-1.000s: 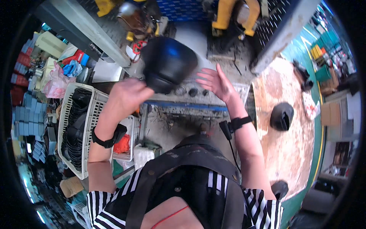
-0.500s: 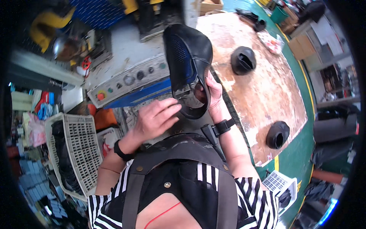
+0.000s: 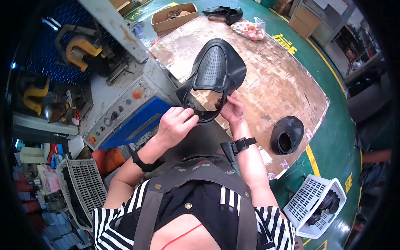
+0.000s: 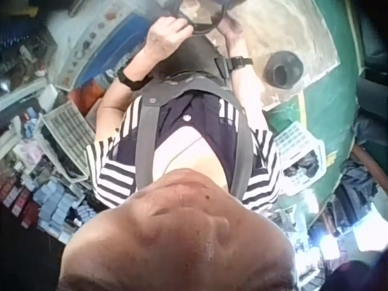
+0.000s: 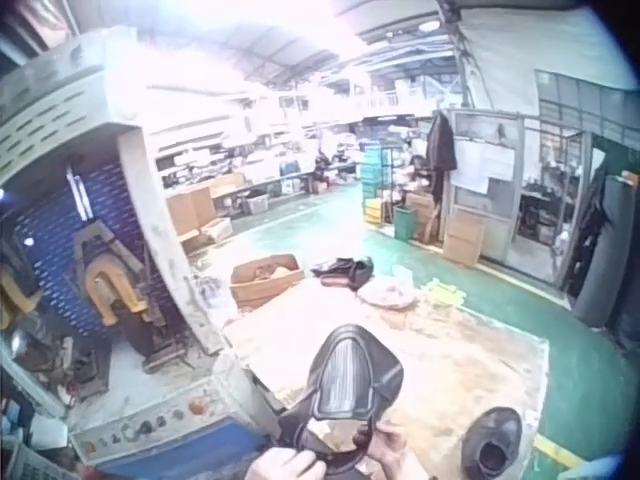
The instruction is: Placing shoe uppers onto an industrial shaping machine and removing them after processing.
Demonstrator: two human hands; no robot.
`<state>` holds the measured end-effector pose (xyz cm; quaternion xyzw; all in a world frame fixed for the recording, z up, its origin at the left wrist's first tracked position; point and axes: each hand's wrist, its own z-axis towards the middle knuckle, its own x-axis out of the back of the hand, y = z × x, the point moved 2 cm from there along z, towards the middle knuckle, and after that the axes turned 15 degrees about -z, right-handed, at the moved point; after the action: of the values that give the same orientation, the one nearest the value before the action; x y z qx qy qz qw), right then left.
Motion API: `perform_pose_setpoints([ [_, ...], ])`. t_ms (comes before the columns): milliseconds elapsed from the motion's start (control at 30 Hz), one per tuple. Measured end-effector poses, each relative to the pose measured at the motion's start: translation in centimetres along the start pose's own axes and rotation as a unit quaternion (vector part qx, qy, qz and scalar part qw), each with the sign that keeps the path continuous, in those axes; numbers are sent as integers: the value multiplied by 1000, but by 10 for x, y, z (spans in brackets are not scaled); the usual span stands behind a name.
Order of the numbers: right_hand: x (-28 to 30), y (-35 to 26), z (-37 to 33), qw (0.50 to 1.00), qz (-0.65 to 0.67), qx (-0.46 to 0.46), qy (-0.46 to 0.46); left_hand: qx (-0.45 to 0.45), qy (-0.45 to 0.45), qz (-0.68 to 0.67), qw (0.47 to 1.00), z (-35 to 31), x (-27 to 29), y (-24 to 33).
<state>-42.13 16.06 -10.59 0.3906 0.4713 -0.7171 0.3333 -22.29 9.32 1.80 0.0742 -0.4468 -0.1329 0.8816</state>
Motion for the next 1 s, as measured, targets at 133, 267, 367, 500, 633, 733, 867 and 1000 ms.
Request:
perform_pose_setpoints([
  [133,31,-31,4,999,-41,17,-17,14,-40,15,999,21,-28,-12],
  [267,33,-61,32,996,-69,-6,-57,26,-47,19,998,45,-33,-38],
  [367,64,-79,54,996,-60,-53,42,51,-98,28,994,61,-34,-50],
  [500,60,-83,102,977,-166,-20,136,80,-52,6,995,65,-45,-95],
  [633,151,-76,122,930,-240,-21,278,119,-71,3,990,69,-89,-152],
  [733,197,-44,136,933,-228,-56,272,236,-131,-47,962,39,-131,-216],
  [867,237,-43,151,907,-207,-90,356,237,-97,-79,963,48,-152,-251],
  [1000,243,-41,163,883,-250,-126,377,269,-166,-119,941,55,-159,-267],
])
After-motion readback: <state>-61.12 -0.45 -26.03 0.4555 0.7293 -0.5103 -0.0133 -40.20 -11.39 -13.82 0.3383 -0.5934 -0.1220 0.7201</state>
